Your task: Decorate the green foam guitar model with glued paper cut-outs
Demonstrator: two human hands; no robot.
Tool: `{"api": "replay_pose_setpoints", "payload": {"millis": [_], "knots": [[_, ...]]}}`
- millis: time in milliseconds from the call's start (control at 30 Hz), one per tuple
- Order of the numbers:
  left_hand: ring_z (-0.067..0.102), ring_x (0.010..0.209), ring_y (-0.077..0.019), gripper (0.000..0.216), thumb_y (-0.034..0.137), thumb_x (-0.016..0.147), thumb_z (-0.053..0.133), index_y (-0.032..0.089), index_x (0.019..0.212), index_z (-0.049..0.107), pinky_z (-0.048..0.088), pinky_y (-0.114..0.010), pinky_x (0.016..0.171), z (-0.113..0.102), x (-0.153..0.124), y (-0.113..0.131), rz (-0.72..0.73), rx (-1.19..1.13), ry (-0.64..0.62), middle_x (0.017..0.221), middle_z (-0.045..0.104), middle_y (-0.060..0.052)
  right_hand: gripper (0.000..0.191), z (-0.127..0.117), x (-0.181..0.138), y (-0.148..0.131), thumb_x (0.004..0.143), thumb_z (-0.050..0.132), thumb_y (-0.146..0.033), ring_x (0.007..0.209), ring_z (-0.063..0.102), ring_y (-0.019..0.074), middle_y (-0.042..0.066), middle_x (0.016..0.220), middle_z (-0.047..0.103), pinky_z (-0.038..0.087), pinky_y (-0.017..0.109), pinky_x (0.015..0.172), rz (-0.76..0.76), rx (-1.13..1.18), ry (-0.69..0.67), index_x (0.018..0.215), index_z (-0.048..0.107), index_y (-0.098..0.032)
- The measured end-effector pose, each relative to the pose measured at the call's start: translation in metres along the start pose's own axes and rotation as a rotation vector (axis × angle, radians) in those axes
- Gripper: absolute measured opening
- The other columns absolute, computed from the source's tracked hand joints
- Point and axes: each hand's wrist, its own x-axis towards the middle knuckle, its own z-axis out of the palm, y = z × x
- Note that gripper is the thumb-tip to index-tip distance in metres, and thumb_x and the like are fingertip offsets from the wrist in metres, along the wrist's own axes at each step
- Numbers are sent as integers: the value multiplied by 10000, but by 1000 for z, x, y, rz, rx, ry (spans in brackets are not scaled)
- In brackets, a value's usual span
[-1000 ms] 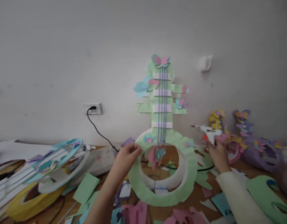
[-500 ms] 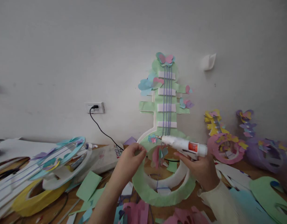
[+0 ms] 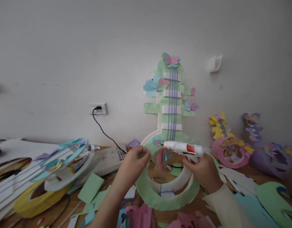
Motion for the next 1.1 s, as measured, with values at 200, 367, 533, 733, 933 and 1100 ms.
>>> {"api": "replay_pose_setpoints", "payload": {"millis": [200,367,533,733,933,1100], "knots": [[497,659,-189,173,346,711,470,211,607,502,329,-275,594,0,0,0,7,3,-5,623,505,27,182,0,1,0,721,504,-294,487,616,204,48,533,634,471,277,482,-17,-2,0,645,625,-182],[481,642,-184,172,347,714,467,216,606,492,323,-273,585,1,0,0,9,6,-8,603,473,36,191,-2,1,0,729,500,-288,486,619,213,53,538,632,484,291,498,-37,-12,-10,662,640,-178],[486,644,-185,173,342,717,470,216,600,490,333,-277,594,1,-1,0,16,9,-6,595,463,39,212,-1,1,2,746,488,-297,566,659,237,69,614,675,514,311,559,-49,-16,-16,748,665,-180],[483,645,-188,180,353,713,468,217,594,477,330,-278,588,1,0,0,19,10,0,593,458,36,220,0,1,3,736,487,-284,572,655,224,66,632,683,521,307,585,-63,-28,-13,791,669,-173],[487,639,-192,190,363,713,474,223,586,483,332,-279,586,1,-1,2,9,17,1,575,447,36,247,-1,1,4,745,477,-267,605,660,225,66,674,694,516,302,587,-84,-29,-28,856,679,-177],[498,635,-192,189,365,707,481,220,588,503,342,-278,584,1,0,1,11,22,11,575,466,35,258,-1,1,5,734,485,-247,619,665,236,76,703,707,514,311,583,-98,-36,-36,876,687,-172]]}}
